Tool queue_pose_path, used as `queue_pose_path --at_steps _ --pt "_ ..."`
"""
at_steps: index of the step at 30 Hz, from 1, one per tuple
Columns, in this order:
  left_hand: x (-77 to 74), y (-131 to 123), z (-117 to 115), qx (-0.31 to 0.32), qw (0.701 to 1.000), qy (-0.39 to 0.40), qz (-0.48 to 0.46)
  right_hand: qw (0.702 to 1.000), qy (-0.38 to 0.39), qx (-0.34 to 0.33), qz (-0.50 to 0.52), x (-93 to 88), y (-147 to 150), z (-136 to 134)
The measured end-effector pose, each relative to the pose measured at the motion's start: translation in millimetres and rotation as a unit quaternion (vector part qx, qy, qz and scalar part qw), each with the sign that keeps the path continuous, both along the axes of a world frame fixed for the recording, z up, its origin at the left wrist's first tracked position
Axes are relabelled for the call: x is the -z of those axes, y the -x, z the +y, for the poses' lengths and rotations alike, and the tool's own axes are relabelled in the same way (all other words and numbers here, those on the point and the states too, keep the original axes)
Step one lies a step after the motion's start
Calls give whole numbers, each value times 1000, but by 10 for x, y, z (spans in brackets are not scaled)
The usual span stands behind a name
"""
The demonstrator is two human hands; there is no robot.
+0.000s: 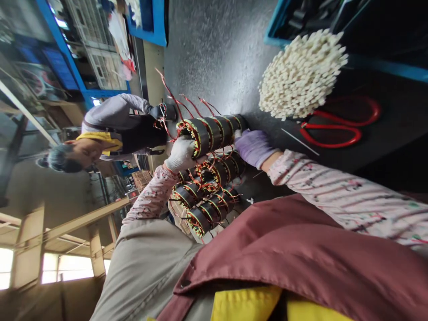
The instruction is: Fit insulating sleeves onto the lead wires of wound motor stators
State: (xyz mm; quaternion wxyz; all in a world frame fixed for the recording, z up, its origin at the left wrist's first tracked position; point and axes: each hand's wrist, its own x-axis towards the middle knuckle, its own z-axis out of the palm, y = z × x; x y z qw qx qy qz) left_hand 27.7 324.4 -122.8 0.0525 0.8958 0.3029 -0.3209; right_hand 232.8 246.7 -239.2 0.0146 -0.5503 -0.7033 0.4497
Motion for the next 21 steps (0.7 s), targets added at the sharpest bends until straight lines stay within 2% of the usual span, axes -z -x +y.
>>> queue_pose_path --at_steps 2,6,9,12,21 --pt "-7 -3 -13 -6 1000 -2 1 1000 7 6 -14 59 -183 -203" --pt "-21 -72 -75 -38 999 -15 10 998 19 47 -46 328 -569 -475" --pt "-26 -130 -114 -62 998 -22 26 998 21 47 -31 482 -627 -420" --pt "-33 -162 -121 -68 997 -16 42 999 17 42 -21 550 -549 -277" --pt "-18 -103 -113 -38 999 -19 22 999 9 10 -43 739 -500 -92"
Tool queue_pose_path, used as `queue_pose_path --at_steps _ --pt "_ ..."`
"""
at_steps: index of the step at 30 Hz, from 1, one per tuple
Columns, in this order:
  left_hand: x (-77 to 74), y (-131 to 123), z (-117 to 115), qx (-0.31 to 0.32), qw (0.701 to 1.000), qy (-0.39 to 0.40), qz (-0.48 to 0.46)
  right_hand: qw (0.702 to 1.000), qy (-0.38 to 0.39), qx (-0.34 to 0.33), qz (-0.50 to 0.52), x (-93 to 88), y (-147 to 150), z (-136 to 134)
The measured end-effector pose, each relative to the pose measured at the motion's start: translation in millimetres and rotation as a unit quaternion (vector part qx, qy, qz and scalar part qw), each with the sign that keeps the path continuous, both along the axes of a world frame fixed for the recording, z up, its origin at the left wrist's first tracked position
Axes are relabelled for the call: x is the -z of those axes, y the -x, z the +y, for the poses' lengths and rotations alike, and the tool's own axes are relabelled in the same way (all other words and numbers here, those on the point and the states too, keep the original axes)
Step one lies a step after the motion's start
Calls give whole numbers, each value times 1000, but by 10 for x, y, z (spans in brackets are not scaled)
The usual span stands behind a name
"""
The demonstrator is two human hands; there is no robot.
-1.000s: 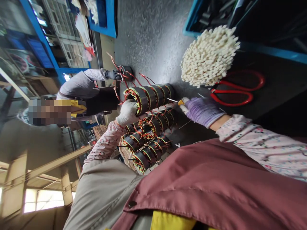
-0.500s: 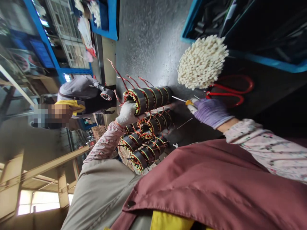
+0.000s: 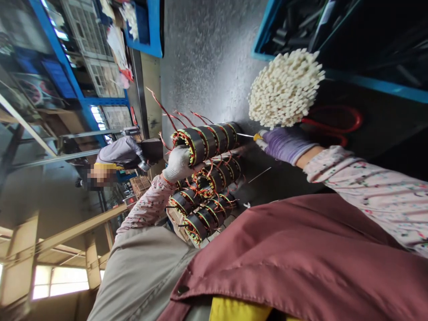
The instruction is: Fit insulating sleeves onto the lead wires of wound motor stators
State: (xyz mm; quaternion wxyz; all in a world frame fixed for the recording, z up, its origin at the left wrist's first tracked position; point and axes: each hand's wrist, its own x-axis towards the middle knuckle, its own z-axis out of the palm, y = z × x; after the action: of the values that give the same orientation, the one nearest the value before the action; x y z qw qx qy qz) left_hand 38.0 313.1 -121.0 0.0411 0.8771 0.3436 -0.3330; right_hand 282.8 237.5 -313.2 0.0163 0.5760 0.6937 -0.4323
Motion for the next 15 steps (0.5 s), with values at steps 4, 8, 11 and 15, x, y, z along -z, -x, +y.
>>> queue_pose_path --at_steps 4,8,11,15 --pt "18 41 23 30 998 3 -48 999 -14 -35 15 49 11 83" --pt "1 97 92 75 994 48 -63 996 -22 -72 44 -38 234 283" --pt "-26 144 107 70 995 62 -44 995 -26 -79 51 -159 363 363" --pt "10 94 31 -23 999 28 -27 999 -20 -49 -1 -290 218 77"
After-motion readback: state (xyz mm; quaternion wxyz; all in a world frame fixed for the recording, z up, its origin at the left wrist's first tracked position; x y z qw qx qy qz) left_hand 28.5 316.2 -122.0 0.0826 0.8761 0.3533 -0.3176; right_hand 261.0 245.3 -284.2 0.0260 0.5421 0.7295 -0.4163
